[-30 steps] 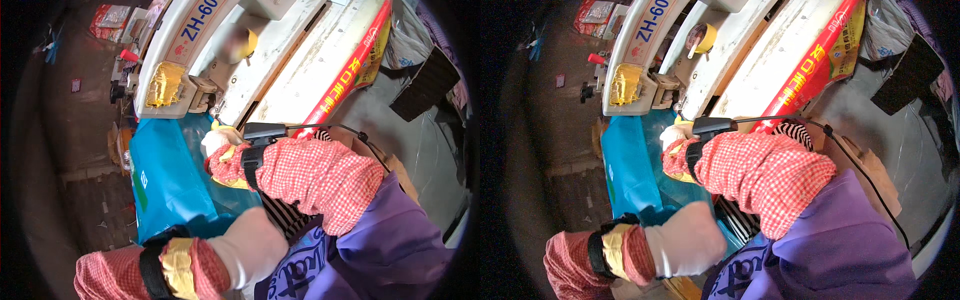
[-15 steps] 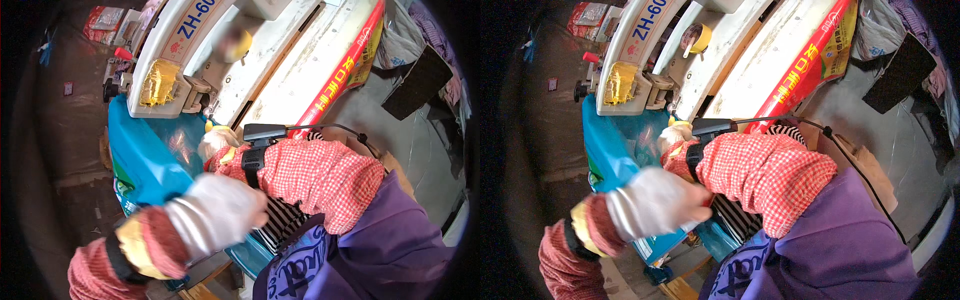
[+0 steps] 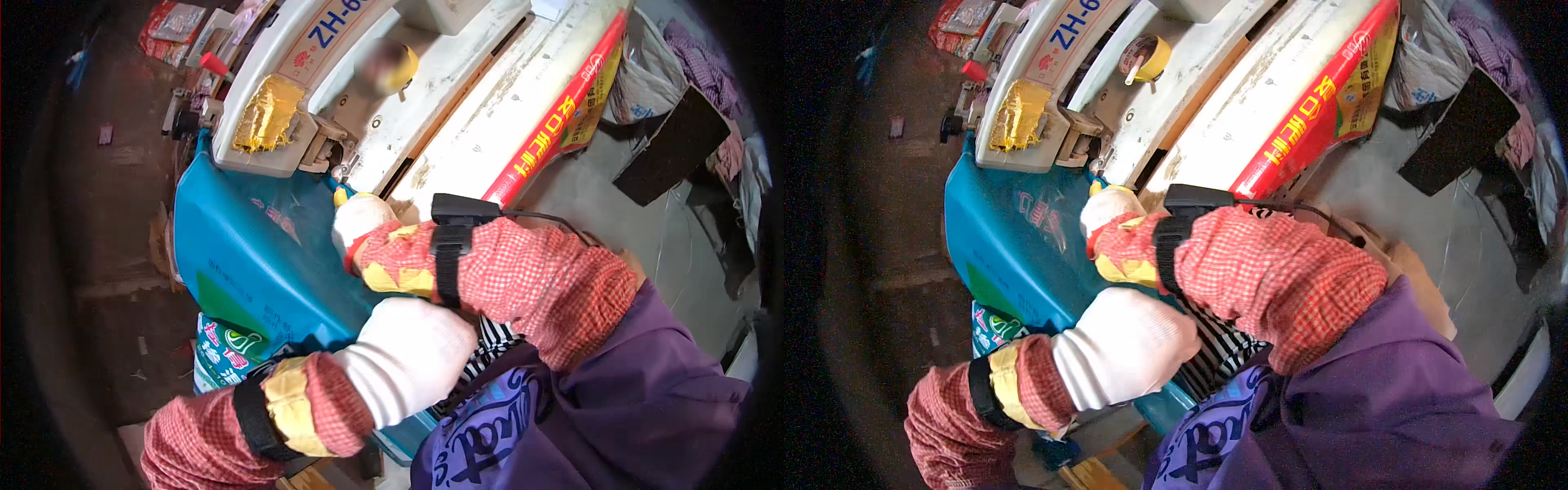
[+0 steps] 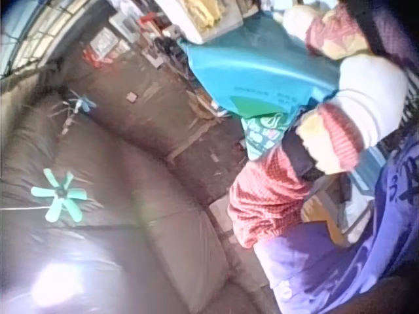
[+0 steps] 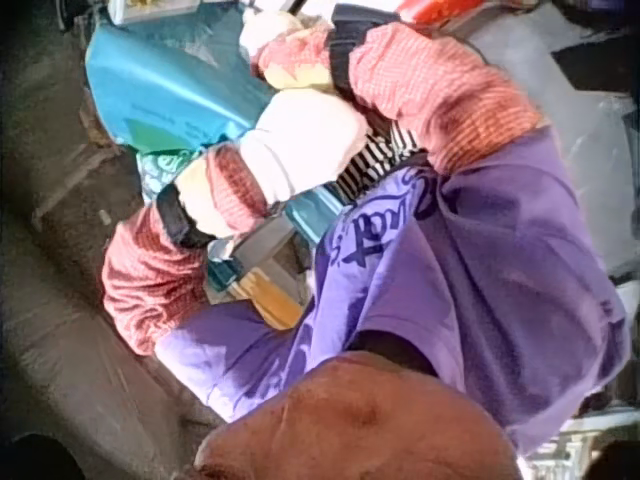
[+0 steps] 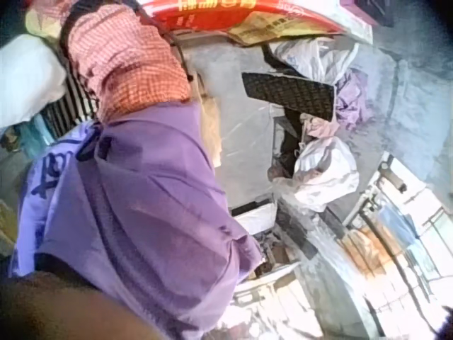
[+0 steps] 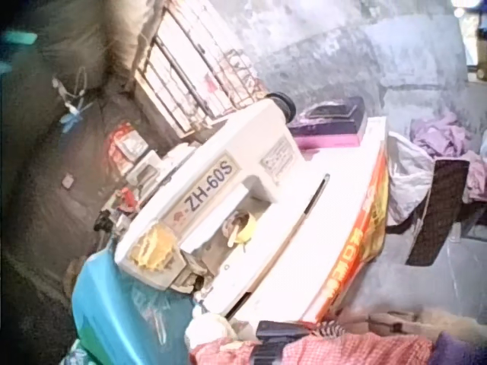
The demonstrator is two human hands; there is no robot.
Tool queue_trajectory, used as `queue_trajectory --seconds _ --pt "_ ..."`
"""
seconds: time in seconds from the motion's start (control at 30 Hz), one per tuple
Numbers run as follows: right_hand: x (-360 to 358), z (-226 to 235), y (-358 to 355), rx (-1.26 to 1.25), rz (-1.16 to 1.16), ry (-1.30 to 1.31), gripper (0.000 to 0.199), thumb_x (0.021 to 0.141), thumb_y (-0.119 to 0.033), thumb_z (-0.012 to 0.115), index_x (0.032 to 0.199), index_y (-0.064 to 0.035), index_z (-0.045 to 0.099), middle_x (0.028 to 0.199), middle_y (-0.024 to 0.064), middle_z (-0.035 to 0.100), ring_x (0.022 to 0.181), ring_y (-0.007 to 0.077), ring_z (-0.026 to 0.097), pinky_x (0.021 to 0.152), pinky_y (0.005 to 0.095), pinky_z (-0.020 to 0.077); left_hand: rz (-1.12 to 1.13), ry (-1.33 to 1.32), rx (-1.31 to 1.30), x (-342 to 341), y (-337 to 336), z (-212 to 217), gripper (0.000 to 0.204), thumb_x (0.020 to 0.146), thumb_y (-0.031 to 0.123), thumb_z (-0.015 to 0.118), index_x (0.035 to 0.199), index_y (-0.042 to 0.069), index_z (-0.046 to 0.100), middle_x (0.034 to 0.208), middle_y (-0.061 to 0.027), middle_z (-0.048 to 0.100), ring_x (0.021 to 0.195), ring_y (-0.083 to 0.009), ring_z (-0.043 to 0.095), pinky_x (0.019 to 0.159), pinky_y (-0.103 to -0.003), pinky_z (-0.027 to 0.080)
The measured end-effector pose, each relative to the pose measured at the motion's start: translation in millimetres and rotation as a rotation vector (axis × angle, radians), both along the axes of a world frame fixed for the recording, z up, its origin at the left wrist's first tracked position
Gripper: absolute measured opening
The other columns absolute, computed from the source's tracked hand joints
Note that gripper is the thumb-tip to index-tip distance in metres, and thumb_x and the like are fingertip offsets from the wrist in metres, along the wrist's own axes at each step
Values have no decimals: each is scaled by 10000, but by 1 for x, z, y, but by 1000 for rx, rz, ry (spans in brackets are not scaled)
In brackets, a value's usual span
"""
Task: Sewing the edges of plastic fertilizer bags using an industrial sewing machine.
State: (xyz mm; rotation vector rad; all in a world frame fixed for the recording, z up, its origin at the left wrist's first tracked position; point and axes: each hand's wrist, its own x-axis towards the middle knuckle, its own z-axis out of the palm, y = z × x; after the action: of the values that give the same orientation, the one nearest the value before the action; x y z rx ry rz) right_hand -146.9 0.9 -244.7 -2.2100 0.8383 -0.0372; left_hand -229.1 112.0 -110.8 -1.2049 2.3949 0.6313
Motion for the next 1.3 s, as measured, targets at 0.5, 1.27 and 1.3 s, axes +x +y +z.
queue_trajectory --seconds 0.5,1.27,1.3 --pt "-103 -12 70 -80 -64 -176 412 822 -267 534 1124 9 477 771 171 622 697 330 628 534 452 479 822 -511 -34 147 -21 -43 909 612 510 744 1261 -28 405 1166 -259 516 1091 -354 524 910 -377 436" --pt "-70 0 32 64 -250 -172 473 782 -83 456 1255 -77 450 1005 228 593 906 353 595 786 407 467 482 -690 -176 195 0 -101 194 794 108 502 860 42 673 882 -174 652 840 -310 637 736 -398 502" --pt "-70 1 31 66 -249 -170 473 782 -83 456 1255 -77 450 1005 228 593 906 353 595 786 407 467 487 -702 -155 198 -1 -103 187 786 112 504 847 34 662 871 -189 646 833 -324 634 735 -414 499"
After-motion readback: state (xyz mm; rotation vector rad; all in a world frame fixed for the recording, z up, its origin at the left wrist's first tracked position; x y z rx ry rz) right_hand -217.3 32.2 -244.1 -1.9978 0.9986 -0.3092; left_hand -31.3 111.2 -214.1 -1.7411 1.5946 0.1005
